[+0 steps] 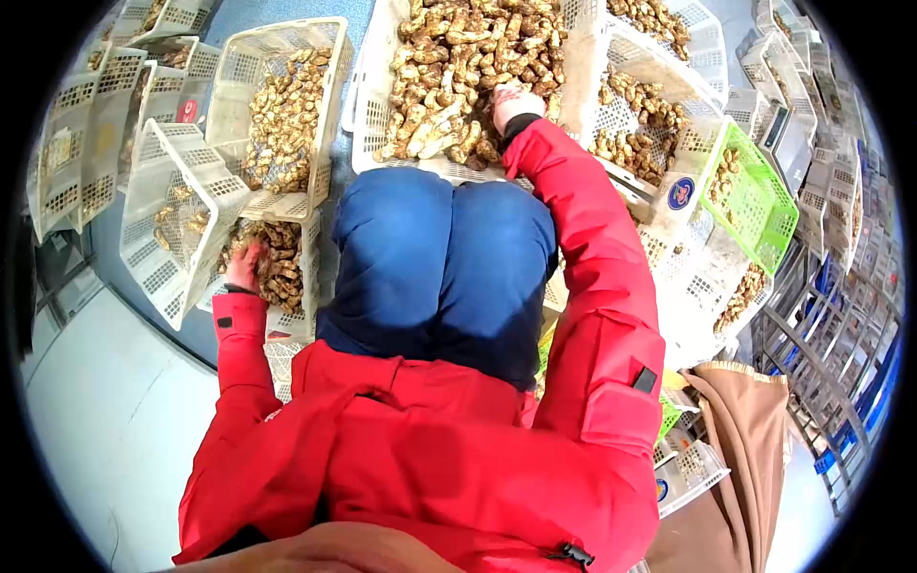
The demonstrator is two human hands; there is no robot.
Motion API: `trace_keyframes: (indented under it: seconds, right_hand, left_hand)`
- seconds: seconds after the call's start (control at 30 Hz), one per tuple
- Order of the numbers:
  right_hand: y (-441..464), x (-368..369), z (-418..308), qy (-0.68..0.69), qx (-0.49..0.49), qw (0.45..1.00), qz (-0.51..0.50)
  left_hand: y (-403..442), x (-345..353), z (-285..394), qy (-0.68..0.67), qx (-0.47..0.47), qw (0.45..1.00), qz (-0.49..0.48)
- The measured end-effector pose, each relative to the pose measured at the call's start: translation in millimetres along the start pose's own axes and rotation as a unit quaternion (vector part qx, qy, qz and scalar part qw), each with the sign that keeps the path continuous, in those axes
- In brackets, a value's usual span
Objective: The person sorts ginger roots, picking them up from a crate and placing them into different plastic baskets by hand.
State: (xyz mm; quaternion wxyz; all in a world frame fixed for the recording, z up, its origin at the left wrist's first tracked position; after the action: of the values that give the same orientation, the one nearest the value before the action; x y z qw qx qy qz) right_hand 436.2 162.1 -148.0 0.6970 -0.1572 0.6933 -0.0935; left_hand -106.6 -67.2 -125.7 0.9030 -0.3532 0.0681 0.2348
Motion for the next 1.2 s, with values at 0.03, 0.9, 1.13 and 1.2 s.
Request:
trace_keyframes:
  seconds: [0.03, 0.9, 1.13, 1.2]
  right_hand:
    - [0.3, -8.1, 4.0, 0.024, -0.003, 0.999, 0.023]
    - [-0.7, -51.0, 11.8, 0.228, -0.011, 0.972, 0.056]
    - [-37.5, -28.4, -13.5, -0.009, -0.054, 0.989, -0.138]
    - [-19.4, 5.5, 0.2, -0.066, -0.039, 0.991, -0.114]
  left_hand:
    - [-0.6, -22.9, -9.5, 0.050, -0.014, 0.997, 0.049]
    - [-39.0, 253.2, 178.7, -0.130, 0.043, 0.915, -0.380]
    - [-17.5, 115.0, 79.3, 0.016, 0.061, 0.995, -0.079]
    - [-29.4, 65.3, 67.1, 0.095, 0.013, 0.995, -0.037]
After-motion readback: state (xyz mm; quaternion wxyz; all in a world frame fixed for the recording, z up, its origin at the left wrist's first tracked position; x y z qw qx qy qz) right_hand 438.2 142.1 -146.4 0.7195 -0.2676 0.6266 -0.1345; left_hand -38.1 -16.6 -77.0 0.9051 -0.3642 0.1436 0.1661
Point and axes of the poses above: each hand's wrist, its own y-axis towards the middle knuckle, its own x-axis out of the palm, z = x × y, the point moved 7 cm from there along y, towards the middle knuckle, and after that the axes turned 8 degrees about z, right-handed, at the moved point
